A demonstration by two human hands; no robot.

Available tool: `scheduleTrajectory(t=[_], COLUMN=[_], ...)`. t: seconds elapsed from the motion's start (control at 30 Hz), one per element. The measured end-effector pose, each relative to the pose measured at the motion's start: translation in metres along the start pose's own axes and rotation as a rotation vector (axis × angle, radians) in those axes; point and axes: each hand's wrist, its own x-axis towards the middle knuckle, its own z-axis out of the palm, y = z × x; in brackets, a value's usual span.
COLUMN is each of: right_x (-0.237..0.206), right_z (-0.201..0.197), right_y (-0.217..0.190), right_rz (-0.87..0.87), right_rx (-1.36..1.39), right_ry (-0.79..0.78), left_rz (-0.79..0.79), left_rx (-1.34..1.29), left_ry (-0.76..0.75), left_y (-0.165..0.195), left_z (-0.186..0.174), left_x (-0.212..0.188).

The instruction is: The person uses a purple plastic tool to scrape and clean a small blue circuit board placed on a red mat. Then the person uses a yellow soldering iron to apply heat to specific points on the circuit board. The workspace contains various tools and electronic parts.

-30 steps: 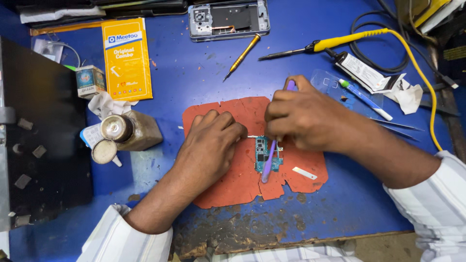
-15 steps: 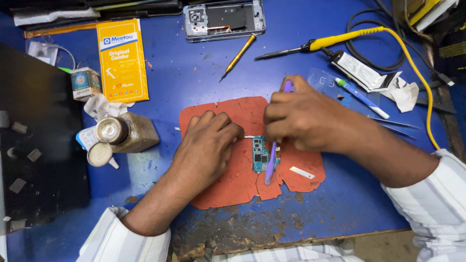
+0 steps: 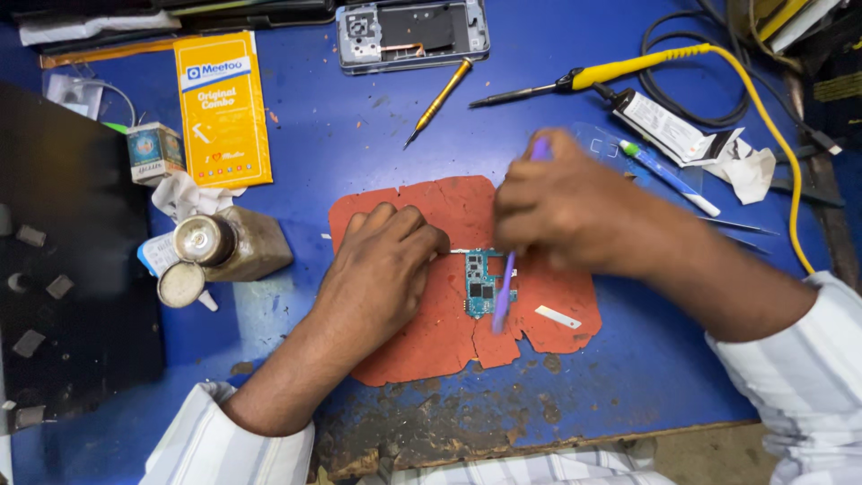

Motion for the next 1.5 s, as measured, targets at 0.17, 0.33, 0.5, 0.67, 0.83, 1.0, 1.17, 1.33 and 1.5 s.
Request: scheduleTrajectory(t=[0.17,0.33,0.5,0.67,0.83,1.0,1.17,1.33,1.5], right_x=[0.004,0.007,-0.002,-0.004,0.004,0.008,0.008,0.009,0.01], right_z=[-0.005,-0.006,-0.002,0.001,-0.003,-0.002,0.008,0.015,0.014], right_y=[-0.003,-0.008,-0.003,-0.005,-0.01,-0.014,-0.013,-0.006,0.0], right_rz=[0.057,0.061,-0.001,0.109,0.011,0.135,0.139,0.044,0.226], right_rx=[0.006,-0.006,-0.043,-0.063,-0.007,-0.078,-0.1,-0.094,-0.149], right_ry=[0.066,0.021,0.08,0.112,0.114,0.193,0.216,0.205,0.256], left_rz=[-0.008,-0.004,-0.007,-0.012,-0.016,-0.009,-0.001,-0.005,-0.021], left_rx=[-0.005,0.006,-0.003,0.009,0.008,-0.012,-0.006,-0.005,0.023], left_ry=[0.011,0.006,0.016,0.013,0.013,0.039,0.017,0.027,0.008], left_y=[0.001,-0.001,0.0,0.002,0.002,0.002,0.001,0.001,0.002], left_z=[0.0,0.0,0.001,0.001,0.0,0.001,0.001,0.001,0.002], left_x=[-0.001,0.0,0.001,0.0,0.002,0.0,-0.001,0.001,0.001])
